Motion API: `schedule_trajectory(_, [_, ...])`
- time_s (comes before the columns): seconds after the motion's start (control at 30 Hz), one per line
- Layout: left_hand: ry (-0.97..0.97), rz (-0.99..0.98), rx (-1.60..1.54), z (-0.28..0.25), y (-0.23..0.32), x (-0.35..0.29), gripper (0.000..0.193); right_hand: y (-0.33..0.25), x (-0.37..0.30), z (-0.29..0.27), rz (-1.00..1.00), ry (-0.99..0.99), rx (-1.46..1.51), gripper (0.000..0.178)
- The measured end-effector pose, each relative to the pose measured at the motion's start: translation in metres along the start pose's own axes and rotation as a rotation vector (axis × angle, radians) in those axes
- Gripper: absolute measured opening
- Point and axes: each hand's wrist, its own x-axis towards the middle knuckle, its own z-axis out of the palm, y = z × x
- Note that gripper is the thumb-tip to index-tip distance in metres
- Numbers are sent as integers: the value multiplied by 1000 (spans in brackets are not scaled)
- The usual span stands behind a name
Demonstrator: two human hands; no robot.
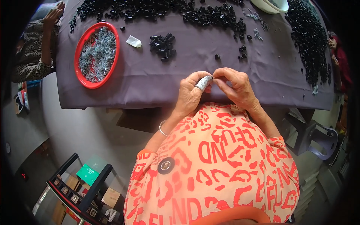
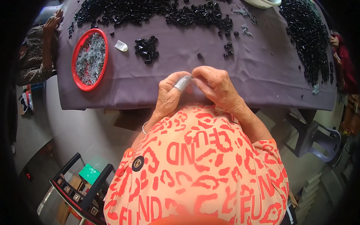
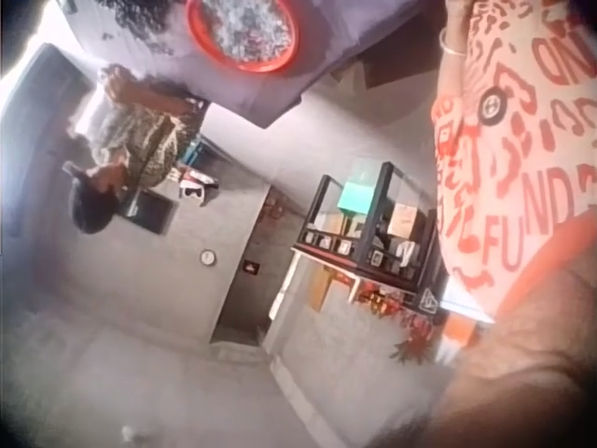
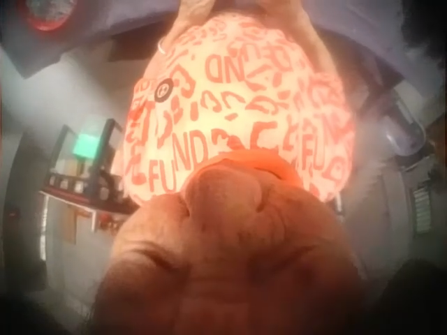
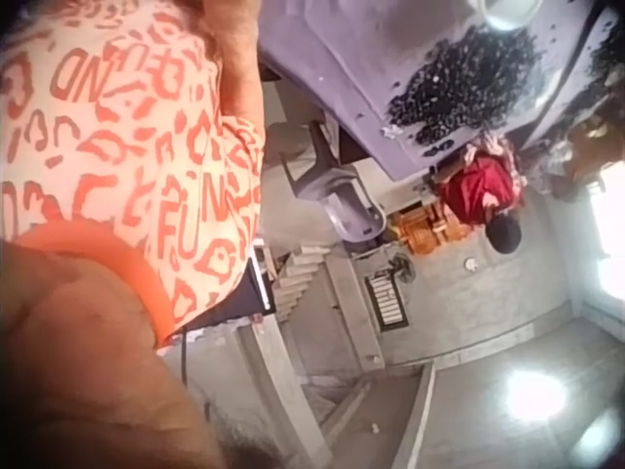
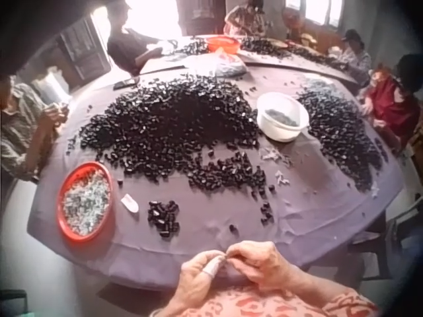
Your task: The person assembles plastic components by picking up small springs and plastic pieces from the table and inserting the springs into the plastic pieces by hand.
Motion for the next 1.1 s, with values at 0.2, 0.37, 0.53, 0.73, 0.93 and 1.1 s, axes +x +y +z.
schedule_trajectory(0.2, [-4, -22, -55, -1, 0, 4, 14, 9, 0, 3, 1, 59, 50, 14])
schedule_trajectory(0.37, [-33, -45, -84, 5, -1, 6, 13, 9, -3, 0, -79, 94, -83, 14])
schedule_trajectory(0.53, [-43, -114, -221, -2, -3, 6, 14, 7, -1, 8, -87, 115, -37, 12])
schedule_trajectory(0.73, [-92, -138, -409, -15, -4, 15, 14, 8, 5, 2, 70, 136, 113, 24])
schedule_trajectory(0.93, [-189, -59, -496, -23, -9, 22, 19, 22, 36, 11, -92, 307, -683, 19])
schedule_trajectory(1.1, [-177, -108, -513, -21, -19, 20, 15, 28, 28, 19, -112, 290, -731, 19])
